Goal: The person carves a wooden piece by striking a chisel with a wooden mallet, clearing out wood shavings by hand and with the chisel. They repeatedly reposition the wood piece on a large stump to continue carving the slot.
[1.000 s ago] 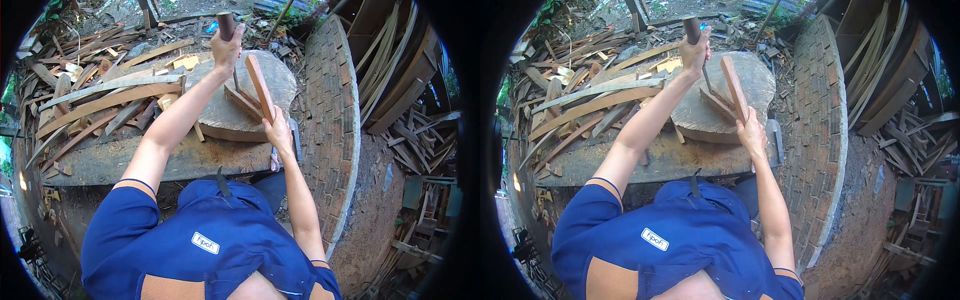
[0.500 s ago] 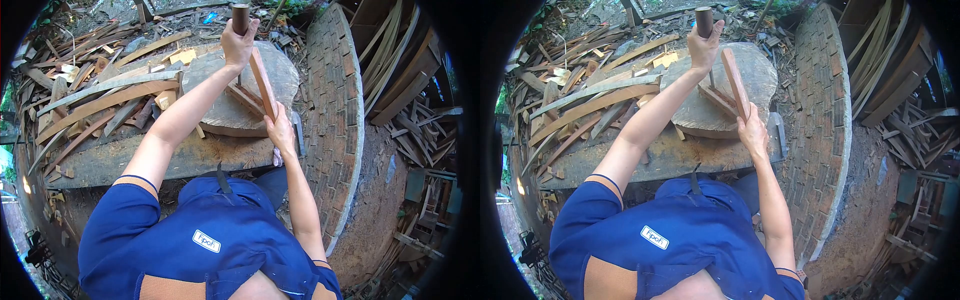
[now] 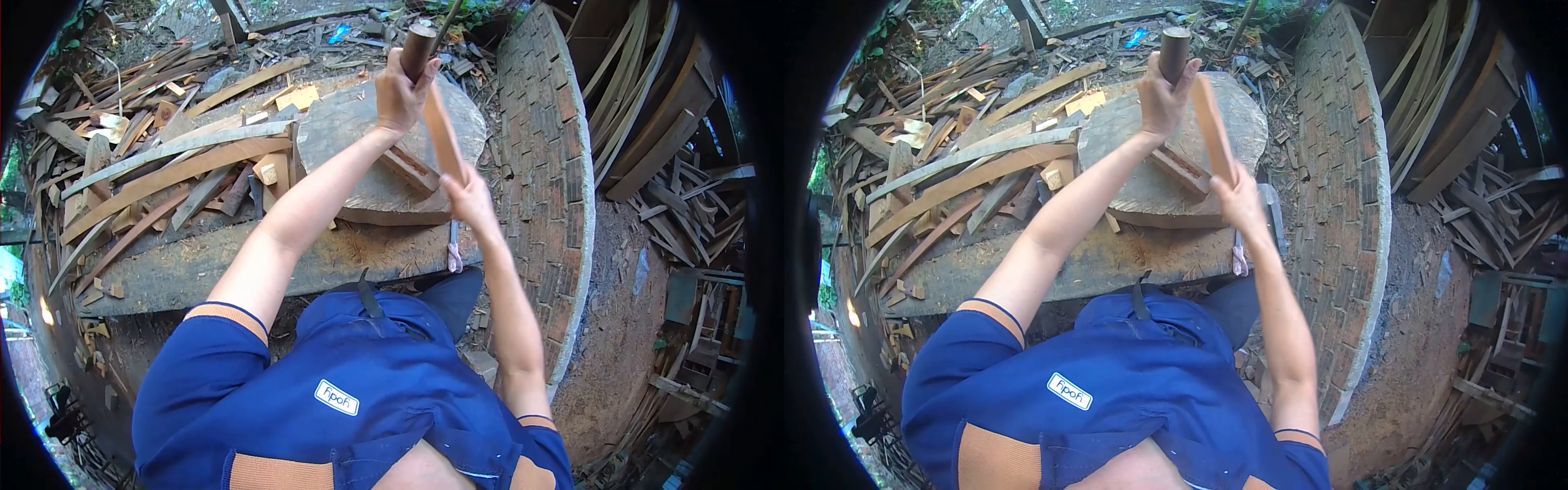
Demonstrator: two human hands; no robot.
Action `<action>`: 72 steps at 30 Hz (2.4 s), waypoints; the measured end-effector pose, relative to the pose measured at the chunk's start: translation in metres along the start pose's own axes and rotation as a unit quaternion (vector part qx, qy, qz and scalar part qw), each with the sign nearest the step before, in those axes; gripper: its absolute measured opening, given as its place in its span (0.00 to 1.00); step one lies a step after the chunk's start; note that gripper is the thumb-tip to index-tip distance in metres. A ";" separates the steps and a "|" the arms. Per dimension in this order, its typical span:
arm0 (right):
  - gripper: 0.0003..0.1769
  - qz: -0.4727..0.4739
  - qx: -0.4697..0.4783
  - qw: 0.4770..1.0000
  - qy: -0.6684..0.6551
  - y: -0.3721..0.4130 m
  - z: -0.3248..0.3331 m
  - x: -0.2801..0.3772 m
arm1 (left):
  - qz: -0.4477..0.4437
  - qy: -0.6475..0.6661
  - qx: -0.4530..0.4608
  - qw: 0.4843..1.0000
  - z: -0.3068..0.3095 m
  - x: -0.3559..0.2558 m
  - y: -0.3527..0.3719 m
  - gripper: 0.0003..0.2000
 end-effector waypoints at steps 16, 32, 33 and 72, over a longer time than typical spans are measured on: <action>0.27 0.402 -0.127 0.881 0.214 0.027 0.112 0.234 | -0.038 0.005 0.054 0.998 -0.007 -0.021 0.012 0.19; 0.33 0.195 -0.093 0.975 0.051 0.032 0.093 0.134 | 0.060 0.059 0.143 0.986 -0.018 0.006 0.010 0.14; 0.33 0.113 -0.078 0.990 -0.019 0.039 0.086 0.121 | 0.181 0.154 0.195 0.952 -0.021 0.002 0.009 0.14; 0.38 0.020 -0.030 0.993 0.114 0.054 -0.018 -0.019 | 0.110 0.201 0.110 0.967 0.075 -0.022 -0.032 0.18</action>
Point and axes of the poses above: each hand's wrist, its own y-axis away from the middle knuckle, its own z-axis out of the back of the hand, x = y × z, the point moved 6 cm from there along -y, towards the middle knuckle, and after that the axes turned 4 degrees about -x, right-handed, at the moved point
